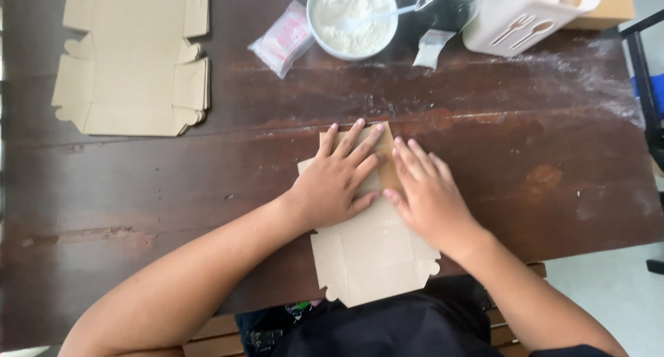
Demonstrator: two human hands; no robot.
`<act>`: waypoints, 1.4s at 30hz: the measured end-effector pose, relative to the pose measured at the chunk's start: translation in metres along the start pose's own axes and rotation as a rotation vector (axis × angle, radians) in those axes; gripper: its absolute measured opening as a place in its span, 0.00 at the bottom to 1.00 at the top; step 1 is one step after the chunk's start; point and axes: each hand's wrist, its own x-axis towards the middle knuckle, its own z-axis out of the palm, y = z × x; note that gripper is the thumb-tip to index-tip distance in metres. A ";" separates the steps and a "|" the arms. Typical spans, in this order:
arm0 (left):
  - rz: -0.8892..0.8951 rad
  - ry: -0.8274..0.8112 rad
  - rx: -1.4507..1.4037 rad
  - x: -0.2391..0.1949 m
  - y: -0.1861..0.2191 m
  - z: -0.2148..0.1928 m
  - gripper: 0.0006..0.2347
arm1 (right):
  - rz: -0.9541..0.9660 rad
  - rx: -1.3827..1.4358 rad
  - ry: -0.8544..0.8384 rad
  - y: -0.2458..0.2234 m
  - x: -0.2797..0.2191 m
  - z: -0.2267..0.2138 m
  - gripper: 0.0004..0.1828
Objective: The person folds and presses the edges of a flat cardboard box blank on a wooden table, working to crease the fold lines and form the box shape. The hands repeatedly press and smooth the cardboard edges throughout the clip.
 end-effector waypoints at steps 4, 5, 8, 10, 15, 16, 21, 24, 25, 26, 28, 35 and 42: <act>0.007 0.019 -0.008 -0.001 0.001 -0.002 0.27 | -0.034 -0.093 -0.174 -0.009 -0.024 -0.008 0.37; 0.031 0.103 -0.029 -0.001 0.001 -0.002 0.25 | -0.069 -0.100 -0.186 -0.007 -0.027 -0.005 0.40; 0.070 0.181 -0.073 0.002 -0.003 -0.005 0.24 | -0.152 -0.093 -0.147 0.008 -0.022 0.002 0.43; 0.079 0.168 -0.097 0.005 -0.006 -0.007 0.24 | -0.200 -0.073 -0.100 0.022 -0.010 0.003 0.45; 0.131 0.137 -0.085 0.015 -0.030 -0.015 0.15 | -0.560 0.123 0.063 0.069 0.039 0.004 0.27; 0.118 0.131 -0.077 0.016 -0.034 -0.016 0.15 | -0.572 0.134 0.069 0.072 0.048 0.001 0.27; 0.173 0.132 -0.243 0.028 -0.049 -0.022 0.07 | -0.827 0.452 0.297 0.081 0.072 -0.003 0.09; 0.170 0.183 -0.274 0.034 -0.046 -0.024 0.09 | -0.825 0.451 0.311 0.079 0.073 -0.012 0.07; 0.163 0.174 -0.274 0.035 -0.047 -0.024 0.09 | -0.826 0.462 0.314 0.080 0.074 -0.012 0.07; 0.160 0.170 -0.262 0.035 -0.049 -0.024 0.09 | -0.861 0.469 0.306 0.082 0.075 -0.012 0.07; 0.139 0.158 -0.281 0.032 -0.044 -0.020 0.09 | -0.893 0.502 0.269 0.081 0.068 -0.013 0.07; 0.146 0.111 -0.275 0.029 -0.051 -0.023 0.10 | -0.895 0.613 0.202 0.083 0.076 -0.012 0.04; 0.143 0.104 -0.247 0.027 -0.055 -0.022 0.09 | -0.883 0.538 0.177 0.084 0.077 -0.009 0.04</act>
